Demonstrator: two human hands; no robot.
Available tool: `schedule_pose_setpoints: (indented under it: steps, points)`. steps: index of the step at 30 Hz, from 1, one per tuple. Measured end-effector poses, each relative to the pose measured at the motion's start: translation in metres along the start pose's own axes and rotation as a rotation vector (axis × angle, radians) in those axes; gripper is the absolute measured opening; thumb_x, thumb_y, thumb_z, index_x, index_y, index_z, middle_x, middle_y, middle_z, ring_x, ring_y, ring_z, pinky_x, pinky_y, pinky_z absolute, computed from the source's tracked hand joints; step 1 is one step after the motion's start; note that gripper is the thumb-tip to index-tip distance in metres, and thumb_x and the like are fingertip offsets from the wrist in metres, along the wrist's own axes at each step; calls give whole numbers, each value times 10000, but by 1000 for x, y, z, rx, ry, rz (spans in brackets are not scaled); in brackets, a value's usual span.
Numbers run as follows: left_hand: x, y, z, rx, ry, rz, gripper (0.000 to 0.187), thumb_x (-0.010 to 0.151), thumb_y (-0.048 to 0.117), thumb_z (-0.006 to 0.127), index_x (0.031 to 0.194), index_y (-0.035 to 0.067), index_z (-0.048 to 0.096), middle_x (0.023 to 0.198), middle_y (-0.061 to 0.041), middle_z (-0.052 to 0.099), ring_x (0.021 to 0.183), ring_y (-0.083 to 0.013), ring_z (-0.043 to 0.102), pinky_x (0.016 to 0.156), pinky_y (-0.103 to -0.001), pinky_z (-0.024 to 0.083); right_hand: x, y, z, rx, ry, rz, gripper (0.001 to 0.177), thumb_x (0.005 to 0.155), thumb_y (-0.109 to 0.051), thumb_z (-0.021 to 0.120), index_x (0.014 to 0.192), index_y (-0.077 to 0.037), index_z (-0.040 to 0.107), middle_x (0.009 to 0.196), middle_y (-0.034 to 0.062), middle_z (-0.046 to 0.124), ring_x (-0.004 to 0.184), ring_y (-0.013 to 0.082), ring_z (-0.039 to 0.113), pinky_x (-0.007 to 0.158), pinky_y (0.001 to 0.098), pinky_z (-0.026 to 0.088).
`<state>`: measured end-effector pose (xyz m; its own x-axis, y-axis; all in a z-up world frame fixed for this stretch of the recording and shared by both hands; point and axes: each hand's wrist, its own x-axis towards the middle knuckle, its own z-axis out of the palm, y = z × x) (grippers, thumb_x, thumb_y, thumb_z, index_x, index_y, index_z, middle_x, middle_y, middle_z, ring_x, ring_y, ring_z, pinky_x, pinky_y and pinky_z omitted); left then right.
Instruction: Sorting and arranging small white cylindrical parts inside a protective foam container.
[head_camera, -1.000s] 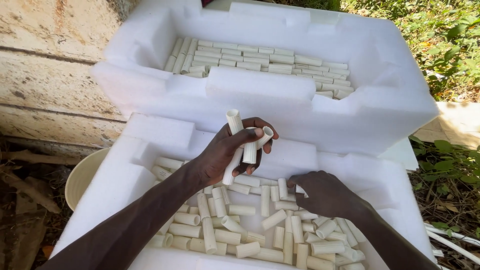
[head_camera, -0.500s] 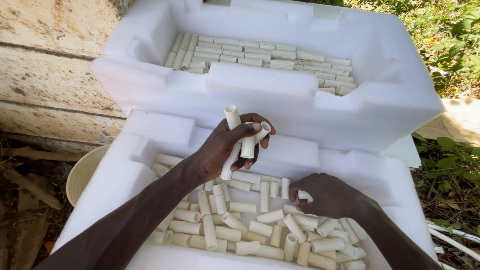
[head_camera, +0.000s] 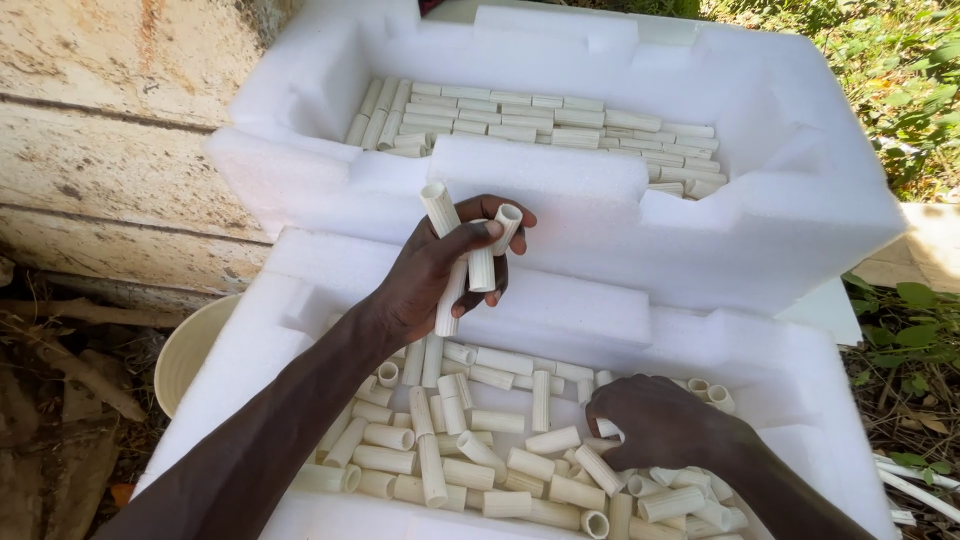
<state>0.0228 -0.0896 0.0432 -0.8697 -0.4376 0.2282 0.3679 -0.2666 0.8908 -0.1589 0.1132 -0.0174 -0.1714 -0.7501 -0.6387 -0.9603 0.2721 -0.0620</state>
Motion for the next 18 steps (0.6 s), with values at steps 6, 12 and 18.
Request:
schedule_pose_setpoints:
  steps: [6, 12, 18]
  points:
    - [-3, 2, 5, 57, 45, -74, 366, 902, 264, 577, 1109, -33, 632, 849, -79, 602, 453, -185, 548, 283, -206, 250, -33, 0, -45, 391, 131, -297, 218, 840, -404, 710, 885, -196, 664, 845, -72, 641, 748, 96, 537, 700, 235, 424]
    - [-4, 0, 14, 244, 10, -121, 379, 930, 316, 550, 1089, -8, 666, 844, -89, 613, 432, -178, 557, 268, -212, 312, -40, 11, -45, 1283, 360, -568, 442, 851, -371, 667, 1003, 44, 670, 836, 214, 798, 399, 150, 583, 282, 218, 340]
    - [-9, -8, 30, 241, -31, -282, 348, 906, 333, 598, 1073, 43, 697, 865, -45, 645, 447, -168, 562, 291, -200, 287, -23, 19, -37, 1519, 461, -392, 432, 803, -357, 691, 1008, 22, 661, 600, 195, 605, 344, 118, 356, 253, 228, 262]
